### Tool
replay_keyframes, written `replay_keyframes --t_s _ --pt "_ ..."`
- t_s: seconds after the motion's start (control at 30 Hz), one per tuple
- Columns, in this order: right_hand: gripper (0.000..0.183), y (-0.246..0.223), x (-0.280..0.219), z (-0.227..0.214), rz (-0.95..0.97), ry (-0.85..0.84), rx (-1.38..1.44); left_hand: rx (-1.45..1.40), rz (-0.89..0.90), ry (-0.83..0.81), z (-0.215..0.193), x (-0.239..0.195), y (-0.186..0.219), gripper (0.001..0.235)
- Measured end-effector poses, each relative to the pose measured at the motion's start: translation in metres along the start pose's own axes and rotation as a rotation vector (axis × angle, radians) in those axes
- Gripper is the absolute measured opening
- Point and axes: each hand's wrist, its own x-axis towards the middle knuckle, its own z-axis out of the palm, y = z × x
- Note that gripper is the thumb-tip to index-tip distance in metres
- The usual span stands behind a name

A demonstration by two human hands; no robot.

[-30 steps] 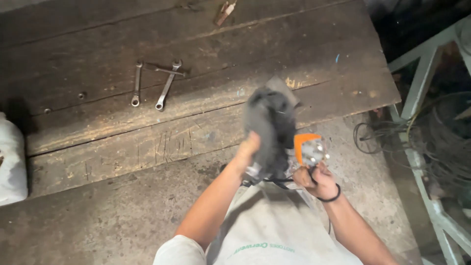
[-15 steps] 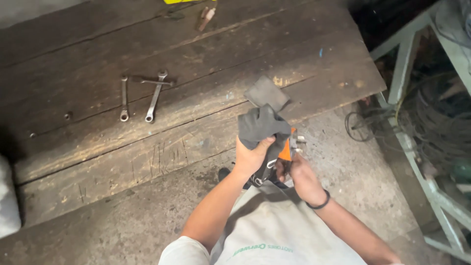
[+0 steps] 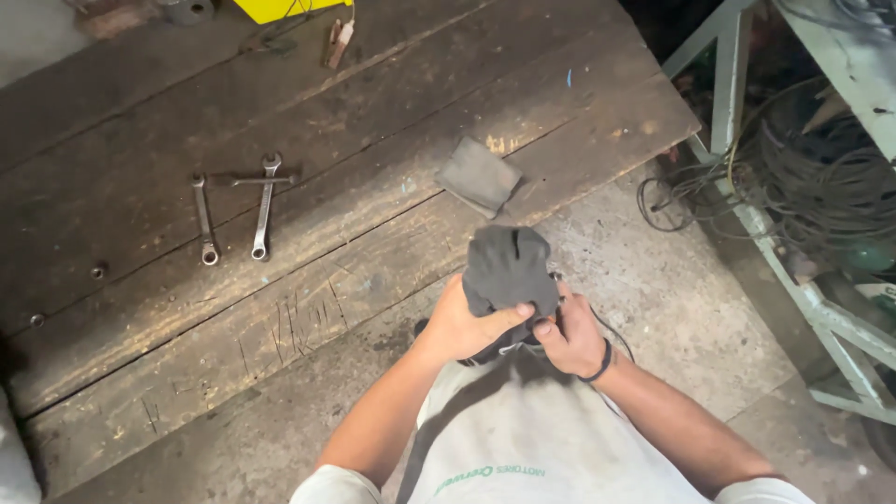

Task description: Stripping insulation from the ends of electrical wires using pliers

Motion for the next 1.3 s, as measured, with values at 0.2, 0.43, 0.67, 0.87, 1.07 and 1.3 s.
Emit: replay_keyframes --t_s 0.2,0.43,0.67,0.87,1.07,1.3 --pt "0.075 0.027 -0.020 -0.004 -0.062 -0.086 -0.232 -0.471 -0.306 -0.046 0.005 0.017 -0.020 0.054" --pt "0.076 0.019 -0.006 -0.009 -0.247 -0.210 -0.266 -0.626 -0.642 0.014 0.011 0.016 -0.020 0.055" --pt "0.096 0.056 -0.025 -0.018 -0.211 -0.322 -0.069 -0.092 -0.521 0.166 0.007 0.040 -0.073 0.063" --pt "0.081 0.143 -0.054 0.006 0.580 0.350 0.333 -0.838 -0.374 0.138 0.036 -0.010 -0.187 0.064" --pt "0.047 0.026 0.000 0.023 0.403 0.262 0.256 -0.461 0.228 -0.119 0.048 0.014 -0.063 0.045" --pt "0.067 0.122 -0.025 0.040 0.967 -0.093 -0.566 -0.289 0.141 0.439 0.052 0.016 -0.102 0.029"
